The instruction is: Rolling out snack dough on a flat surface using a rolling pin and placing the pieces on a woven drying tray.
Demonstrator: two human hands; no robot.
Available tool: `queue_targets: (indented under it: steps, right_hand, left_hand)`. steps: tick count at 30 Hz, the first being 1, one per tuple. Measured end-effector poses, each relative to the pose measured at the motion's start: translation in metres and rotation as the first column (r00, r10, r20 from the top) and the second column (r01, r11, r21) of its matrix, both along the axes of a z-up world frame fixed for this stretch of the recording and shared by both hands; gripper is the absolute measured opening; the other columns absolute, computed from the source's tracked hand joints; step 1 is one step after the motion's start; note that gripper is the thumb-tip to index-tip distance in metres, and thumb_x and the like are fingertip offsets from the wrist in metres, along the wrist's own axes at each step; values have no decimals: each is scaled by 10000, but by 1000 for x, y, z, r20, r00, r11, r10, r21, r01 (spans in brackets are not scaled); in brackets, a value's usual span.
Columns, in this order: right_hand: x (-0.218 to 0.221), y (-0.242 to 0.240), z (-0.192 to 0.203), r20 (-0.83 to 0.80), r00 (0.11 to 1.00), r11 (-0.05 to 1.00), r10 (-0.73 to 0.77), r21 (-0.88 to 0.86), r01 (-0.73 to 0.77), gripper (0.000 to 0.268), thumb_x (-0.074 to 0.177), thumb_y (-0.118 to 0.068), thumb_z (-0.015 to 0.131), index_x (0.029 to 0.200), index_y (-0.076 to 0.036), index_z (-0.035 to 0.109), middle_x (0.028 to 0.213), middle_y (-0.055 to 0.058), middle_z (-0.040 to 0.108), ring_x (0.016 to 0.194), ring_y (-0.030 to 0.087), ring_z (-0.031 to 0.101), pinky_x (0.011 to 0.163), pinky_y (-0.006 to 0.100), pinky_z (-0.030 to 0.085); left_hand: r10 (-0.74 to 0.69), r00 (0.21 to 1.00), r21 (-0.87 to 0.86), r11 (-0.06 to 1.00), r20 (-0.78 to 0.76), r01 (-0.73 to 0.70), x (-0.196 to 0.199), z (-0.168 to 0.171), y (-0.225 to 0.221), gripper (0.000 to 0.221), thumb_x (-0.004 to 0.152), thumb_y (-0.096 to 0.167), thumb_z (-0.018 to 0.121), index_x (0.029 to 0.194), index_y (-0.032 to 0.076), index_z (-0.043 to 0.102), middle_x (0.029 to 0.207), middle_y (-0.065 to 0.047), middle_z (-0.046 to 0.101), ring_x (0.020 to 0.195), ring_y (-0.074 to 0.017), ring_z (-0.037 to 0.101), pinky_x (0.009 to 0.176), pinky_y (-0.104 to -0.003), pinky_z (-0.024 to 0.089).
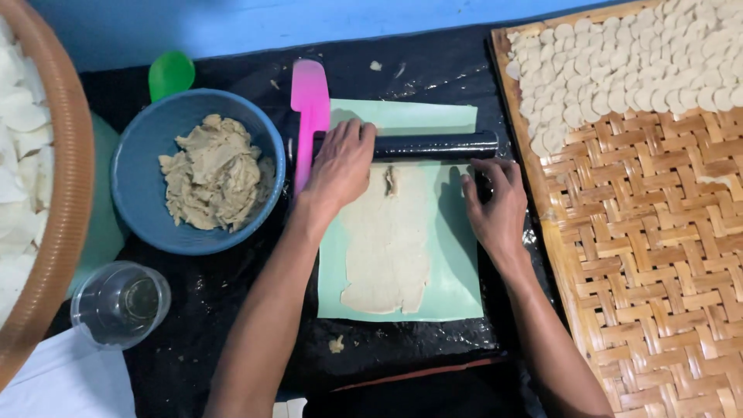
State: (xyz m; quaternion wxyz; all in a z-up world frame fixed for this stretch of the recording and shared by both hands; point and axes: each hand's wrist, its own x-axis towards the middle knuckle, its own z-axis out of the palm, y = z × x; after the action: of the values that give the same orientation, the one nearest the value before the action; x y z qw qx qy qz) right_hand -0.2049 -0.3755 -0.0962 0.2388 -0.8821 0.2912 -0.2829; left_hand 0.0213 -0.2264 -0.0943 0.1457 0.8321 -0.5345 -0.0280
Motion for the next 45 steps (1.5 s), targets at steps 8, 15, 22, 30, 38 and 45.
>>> queue_targets:
  steps: [8,15,22,30,38,45]
  right_hand:
    - [-2,-25,-30,-35,996,995,-79,56,81,391,988,-192,713,1283,48,627,1183,233,605,998,356,654,848,441,544]
    - [62,-106,-81,-30,998,998,-54,43,55,361,1052,-235,696,1303,17,637,1018,188,690,896,301,689,811,411,546]
    - [62,-102,-57,91,994,873,57,479,-94,198,1150,-183,605,1203,5,573,917,87,603,818,158,523,744,316,471]
    - [20,-111,-11,-46,978,798,202,587,-137,319,1111,-266,581,1288,-18,674,1099,76,697,976,113,602,867,240,492]
    - [1,-11,41,-174,962,976,210,-20,-217,447,1085,-295,511,1388,18,611,1316,262,627,1216,380,590,1044,475,474]
    - [-12,7,11,-418,858,870,299,-250,-425,623,1045,-352,477,1543,19,426,1587,264,420,1489,413,382,1219,524,287]
  left_hand:
    - [68,952,-306,938,-298,-163,8,32,-6,515,743,25,787,1186,-28,530,1140,-237,616,1056,-409,641,912,-490,505]
    - [34,880,-473,833,-474,-287,-5,55,-6,633,802,105,746,1331,-68,444,1105,-297,638,1065,-484,632,881,-502,516]
    - [102,865,-225,945,-491,-239,-53,83,51,524,912,271,742,1308,3,528,1090,-239,672,993,-413,693,817,-491,543]
    - [1,992,-58,998,-126,-8,-78,54,82,527,878,369,752,1262,36,611,978,-136,652,950,-295,626,791,-443,471]
    - [-13,999,-38,999,-46,11,-100,25,56,479,911,308,734,1295,47,615,1102,-129,609,1066,-288,567,934,-465,424]
    - [68,997,-111,992,23,-65,-116,-2,52,747,924,430,663,1470,-41,470,1600,-235,374,1511,-367,327,1231,-588,169]
